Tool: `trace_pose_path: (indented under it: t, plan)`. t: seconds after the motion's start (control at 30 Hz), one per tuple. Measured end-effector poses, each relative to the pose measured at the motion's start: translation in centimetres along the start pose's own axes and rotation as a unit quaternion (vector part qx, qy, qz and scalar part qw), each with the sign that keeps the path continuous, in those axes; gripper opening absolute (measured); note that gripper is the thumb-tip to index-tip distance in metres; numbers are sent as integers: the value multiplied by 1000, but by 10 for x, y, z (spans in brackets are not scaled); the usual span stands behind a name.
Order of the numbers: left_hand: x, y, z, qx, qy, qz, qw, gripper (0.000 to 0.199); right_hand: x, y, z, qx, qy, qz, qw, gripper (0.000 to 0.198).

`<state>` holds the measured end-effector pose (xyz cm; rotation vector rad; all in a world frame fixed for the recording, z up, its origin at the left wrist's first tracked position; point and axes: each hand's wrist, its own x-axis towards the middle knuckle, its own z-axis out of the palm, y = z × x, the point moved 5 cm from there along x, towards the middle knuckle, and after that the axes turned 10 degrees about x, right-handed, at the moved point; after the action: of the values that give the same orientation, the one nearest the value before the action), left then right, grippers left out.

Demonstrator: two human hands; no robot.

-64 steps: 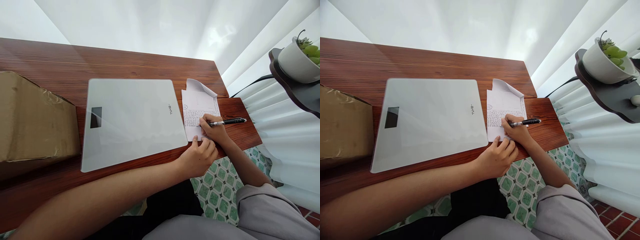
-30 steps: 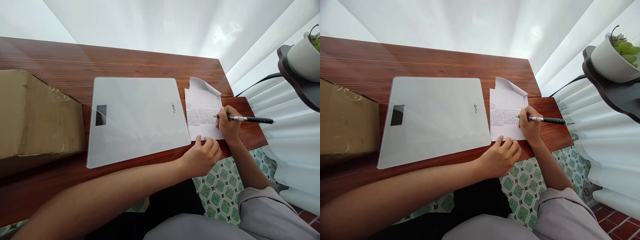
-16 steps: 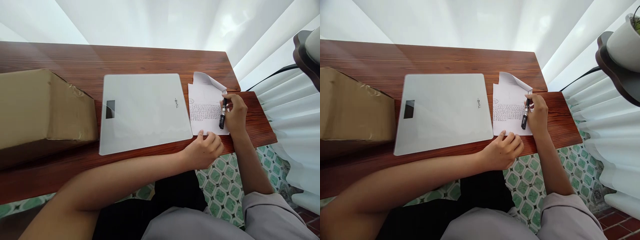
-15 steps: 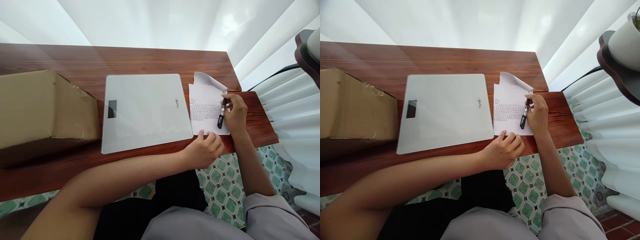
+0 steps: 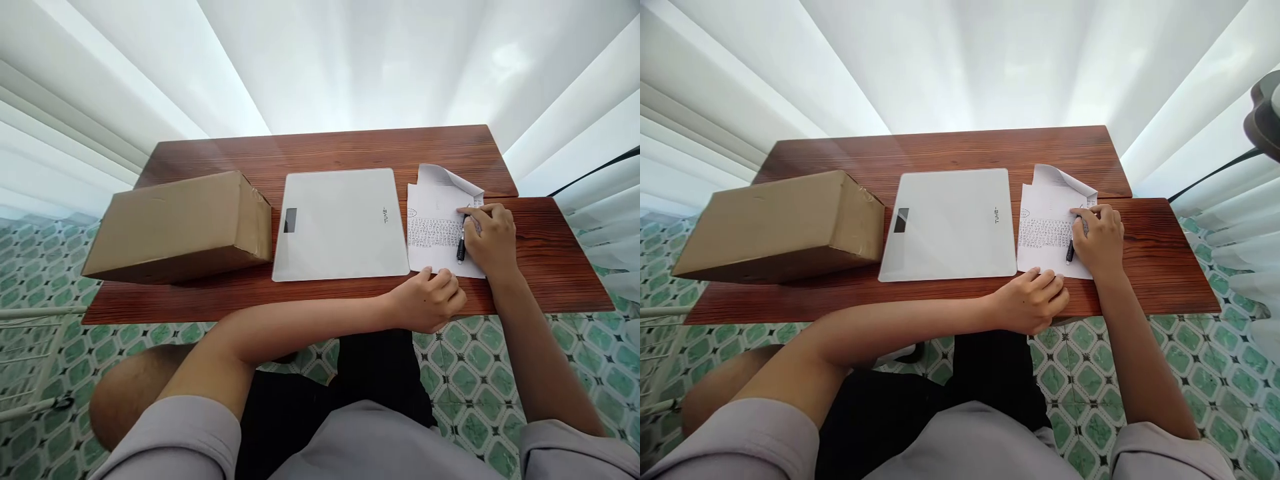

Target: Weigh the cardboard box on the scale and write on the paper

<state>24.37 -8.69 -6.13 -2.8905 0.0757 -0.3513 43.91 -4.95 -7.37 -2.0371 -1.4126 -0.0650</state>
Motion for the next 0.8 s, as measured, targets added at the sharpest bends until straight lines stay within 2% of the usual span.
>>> trace_pose_path:
  t: [0.13, 0.2, 0.33, 0.53, 0.63, 0.8]
  plan:
    - [-20, 0, -15, 21, 83, 65, 994, 29, 1, 0, -2, 9, 14, 0, 1000, 35]
    - [-36, -3, -27, 44, 125, 60, 989, 25, 2, -2, -4, 12, 28, -5, 1000, 35]
    - [-74, -15, -51, 88, 156, -13, 984, 17, 3, -4, -5, 20, 44, -23, 999, 33]
    - [-131, -45, -82, 152, 141, -134, 969, 19, 3, -3, -5, 15, 49, -59, 997, 29]
    - [-156, -62, -93, 188, 132, -197, 953, 7, 4, -1, -4, 10, 48, -70, 996, 26]
    - [-186, -73, -95, 228, 160, -243, 929, 31, 6, 1, -2, -8, 38, -52, 998, 26]
